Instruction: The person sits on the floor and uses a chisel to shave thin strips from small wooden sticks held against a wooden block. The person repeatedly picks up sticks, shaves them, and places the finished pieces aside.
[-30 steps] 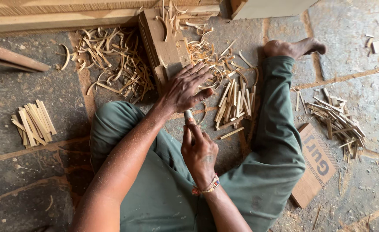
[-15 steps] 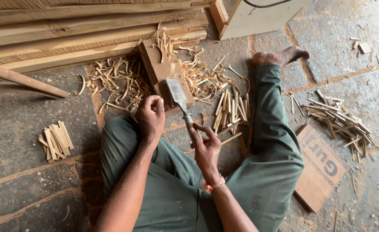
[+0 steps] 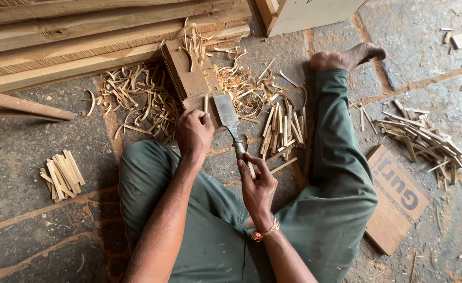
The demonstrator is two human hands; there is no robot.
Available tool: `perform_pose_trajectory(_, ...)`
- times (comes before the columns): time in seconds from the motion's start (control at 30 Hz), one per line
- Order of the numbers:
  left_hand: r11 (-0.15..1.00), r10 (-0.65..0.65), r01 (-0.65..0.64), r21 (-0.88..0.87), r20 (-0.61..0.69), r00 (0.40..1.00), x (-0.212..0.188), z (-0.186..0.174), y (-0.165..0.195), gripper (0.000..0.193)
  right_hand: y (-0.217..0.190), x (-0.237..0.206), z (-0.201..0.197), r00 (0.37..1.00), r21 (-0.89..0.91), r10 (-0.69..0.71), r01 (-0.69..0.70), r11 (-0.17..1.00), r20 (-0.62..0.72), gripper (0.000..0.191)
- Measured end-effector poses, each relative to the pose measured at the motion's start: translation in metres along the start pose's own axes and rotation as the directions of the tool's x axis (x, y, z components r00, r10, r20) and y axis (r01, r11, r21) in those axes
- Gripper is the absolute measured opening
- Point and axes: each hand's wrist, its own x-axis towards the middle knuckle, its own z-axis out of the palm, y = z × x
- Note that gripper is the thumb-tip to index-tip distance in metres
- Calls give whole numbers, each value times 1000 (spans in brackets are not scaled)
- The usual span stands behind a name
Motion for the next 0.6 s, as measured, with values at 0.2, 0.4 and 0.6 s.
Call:
perform_pose_trajectory(0.2, 997, 69, -71, -33, -60, 996, -1, -16, 9, 22, 4, -1, 0, 1000, 7, -16, 16, 1000, 13, 27)
perform_pose_trajectory(0.4, 953, 55, -81, -292, -98, 994, -12, -28, 17, 20, 3, 2, -2, 1000, -16, 13, -13, 1000, 23, 27)
perform_pose_trajectory(0.6, 835, 310, -419, -356, -325, 893, -27, -29, 20, 13, 7, 3, -4, 999, -51, -20, 21, 998, 28, 29)
